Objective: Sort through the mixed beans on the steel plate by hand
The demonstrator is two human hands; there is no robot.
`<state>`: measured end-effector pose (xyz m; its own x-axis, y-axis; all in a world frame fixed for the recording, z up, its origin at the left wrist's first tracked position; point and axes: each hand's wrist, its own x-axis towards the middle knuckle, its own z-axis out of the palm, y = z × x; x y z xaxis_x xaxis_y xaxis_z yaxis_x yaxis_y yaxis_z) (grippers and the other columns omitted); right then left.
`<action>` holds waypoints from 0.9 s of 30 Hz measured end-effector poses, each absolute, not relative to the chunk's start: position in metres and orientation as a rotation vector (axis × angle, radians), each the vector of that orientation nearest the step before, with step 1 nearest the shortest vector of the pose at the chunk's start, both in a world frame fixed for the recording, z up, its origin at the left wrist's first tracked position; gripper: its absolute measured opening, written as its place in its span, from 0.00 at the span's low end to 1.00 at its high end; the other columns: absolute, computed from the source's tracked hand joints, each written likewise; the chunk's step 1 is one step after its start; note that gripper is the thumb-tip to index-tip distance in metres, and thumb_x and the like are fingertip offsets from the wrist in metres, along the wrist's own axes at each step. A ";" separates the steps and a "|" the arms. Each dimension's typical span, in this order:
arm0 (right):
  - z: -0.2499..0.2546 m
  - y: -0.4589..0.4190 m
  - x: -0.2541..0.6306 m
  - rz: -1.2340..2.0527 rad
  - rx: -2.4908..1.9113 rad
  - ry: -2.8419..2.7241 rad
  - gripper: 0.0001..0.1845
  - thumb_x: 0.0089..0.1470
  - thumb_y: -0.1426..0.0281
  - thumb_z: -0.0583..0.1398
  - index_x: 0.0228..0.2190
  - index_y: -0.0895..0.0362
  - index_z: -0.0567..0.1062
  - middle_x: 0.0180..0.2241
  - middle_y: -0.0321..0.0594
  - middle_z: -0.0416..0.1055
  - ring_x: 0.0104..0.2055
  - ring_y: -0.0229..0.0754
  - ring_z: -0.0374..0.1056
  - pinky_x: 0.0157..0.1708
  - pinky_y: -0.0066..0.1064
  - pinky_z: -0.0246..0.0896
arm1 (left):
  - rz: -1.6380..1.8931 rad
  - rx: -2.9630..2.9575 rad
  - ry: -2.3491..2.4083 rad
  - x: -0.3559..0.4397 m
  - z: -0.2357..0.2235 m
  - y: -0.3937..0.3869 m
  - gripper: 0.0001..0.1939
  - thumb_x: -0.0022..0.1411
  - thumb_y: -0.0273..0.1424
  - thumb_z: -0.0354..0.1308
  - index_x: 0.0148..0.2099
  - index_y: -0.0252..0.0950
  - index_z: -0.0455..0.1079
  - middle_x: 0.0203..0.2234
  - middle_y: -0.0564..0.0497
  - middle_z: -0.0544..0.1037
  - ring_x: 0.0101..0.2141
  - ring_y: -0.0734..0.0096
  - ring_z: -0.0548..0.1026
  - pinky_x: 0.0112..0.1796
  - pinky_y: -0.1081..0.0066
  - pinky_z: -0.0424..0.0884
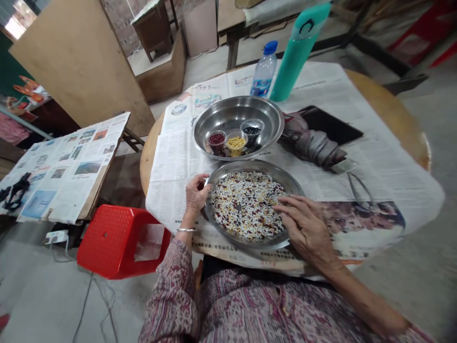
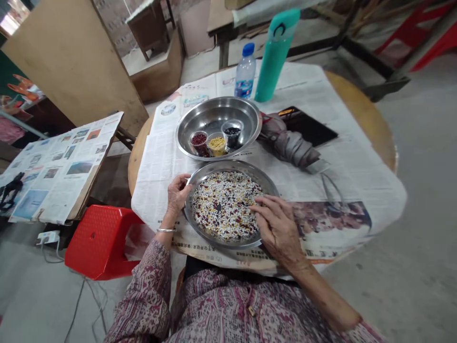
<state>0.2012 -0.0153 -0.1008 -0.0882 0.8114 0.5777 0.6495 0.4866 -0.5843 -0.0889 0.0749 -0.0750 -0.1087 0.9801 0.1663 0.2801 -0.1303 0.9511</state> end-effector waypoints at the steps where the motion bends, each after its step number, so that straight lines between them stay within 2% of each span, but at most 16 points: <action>1: -0.100 -0.015 0.201 0.221 -1.230 -1.810 0.11 0.64 0.71 0.56 0.42 0.52 0.79 0.49 0.44 0.78 0.58 0.53 0.67 0.58 0.52 0.63 | 1.280 1.458 1.441 -0.089 -0.075 0.075 0.12 0.54 0.27 0.63 0.43 0.36 0.75 0.22 0.60 0.68 0.25 0.78 0.64 0.30 0.76 0.61; 9: -0.098 -0.014 0.197 0.215 -1.224 -1.793 0.11 0.65 0.71 0.56 0.40 0.53 0.79 0.47 0.45 0.79 0.57 0.54 0.68 0.57 0.52 0.65 | 1.299 1.432 1.456 -0.090 -0.074 0.075 0.13 0.53 0.32 0.64 0.42 0.36 0.76 0.22 0.59 0.67 0.25 0.78 0.64 0.30 0.75 0.60; 27: -0.102 -0.012 0.195 0.250 -1.241 -1.754 0.13 0.64 0.69 0.55 0.41 0.51 0.81 0.47 0.44 0.79 0.57 0.53 0.68 0.58 0.53 0.65 | 1.302 1.457 1.467 -0.091 -0.076 0.077 0.13 0.55 0.33 0.64 0.43 0.35 0.75 0.22 0.60 0.67 0.25 0.78 0.64 0.30 0.76 0.61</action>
